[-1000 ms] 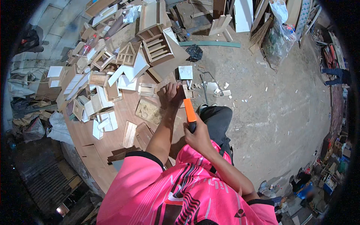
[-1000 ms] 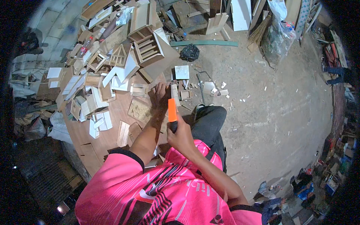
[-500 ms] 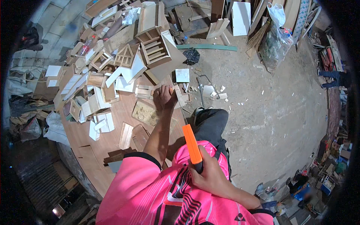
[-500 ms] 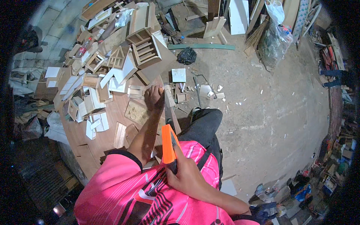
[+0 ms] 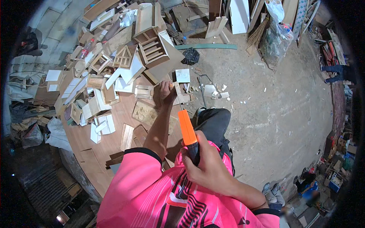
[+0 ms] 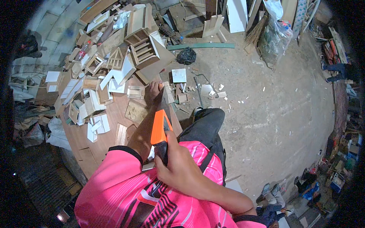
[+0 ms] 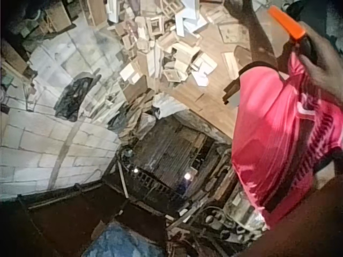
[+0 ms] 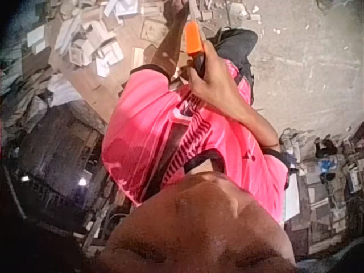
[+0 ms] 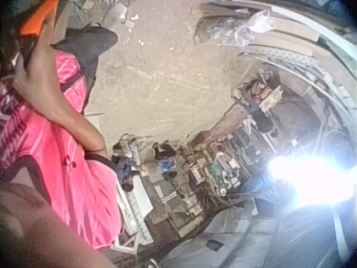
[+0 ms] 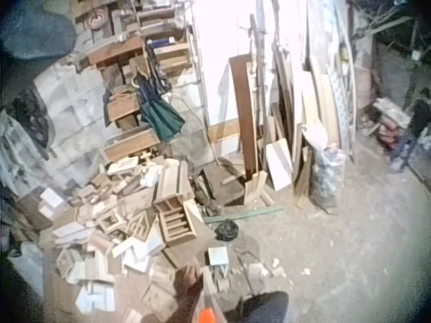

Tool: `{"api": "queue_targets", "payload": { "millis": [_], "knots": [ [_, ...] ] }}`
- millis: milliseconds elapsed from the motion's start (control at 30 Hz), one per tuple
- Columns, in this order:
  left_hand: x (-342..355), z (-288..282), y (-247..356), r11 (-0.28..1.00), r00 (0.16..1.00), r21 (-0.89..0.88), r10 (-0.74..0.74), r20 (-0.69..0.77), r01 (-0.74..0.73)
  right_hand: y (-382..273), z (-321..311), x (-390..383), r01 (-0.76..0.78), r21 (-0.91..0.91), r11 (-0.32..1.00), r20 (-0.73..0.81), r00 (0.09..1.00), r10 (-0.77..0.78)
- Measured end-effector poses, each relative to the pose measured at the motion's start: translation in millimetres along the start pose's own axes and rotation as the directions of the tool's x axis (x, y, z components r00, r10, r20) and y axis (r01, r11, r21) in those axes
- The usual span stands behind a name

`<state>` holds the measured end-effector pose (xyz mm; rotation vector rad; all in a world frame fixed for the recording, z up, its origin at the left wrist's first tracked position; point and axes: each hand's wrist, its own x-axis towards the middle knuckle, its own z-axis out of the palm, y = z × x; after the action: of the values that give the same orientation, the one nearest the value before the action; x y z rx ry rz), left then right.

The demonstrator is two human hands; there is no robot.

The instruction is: The recorder uses a handsaw to cut pieces of wood and manages various small wooden project components on a workbench.

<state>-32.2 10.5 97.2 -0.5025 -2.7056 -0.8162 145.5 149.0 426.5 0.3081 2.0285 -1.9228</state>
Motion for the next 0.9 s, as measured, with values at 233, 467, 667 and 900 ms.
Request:
{"api": "queue_targets", "payload": {
  "millis": [233,467,667,900],
  "knots": [
    [5.6,-0.2,-3.3,0.946,0.934,-0.008,0.319,-0.158,-0.324,76.3,22.8,84.1,0.080,-0.141,0.987,-0.154,0.983,-0.102],
    [9.6,-15.4,9.2,0.940,0.939,0.113,0.332,-0.095,-0.321,81.4,27.8,62.1,0.046,-0.135,0.990,-0.179,0.981,-0.070],
    [3.4,-6.8,10.7,0.999,0.999,0.016,0.045,0.028,-0.045,92.4,16.8,75.3,0.063,-0.104,0.993,-0.199,0.977,-0.083],
    [1.6,-11.5,4.8,0.961,0.978,0.182,0.207,0.026,-0.208,110.9,23.6,108.9,0.020,-0.118,0.993,-0.171,0.985,-0.040]
  ]
}}
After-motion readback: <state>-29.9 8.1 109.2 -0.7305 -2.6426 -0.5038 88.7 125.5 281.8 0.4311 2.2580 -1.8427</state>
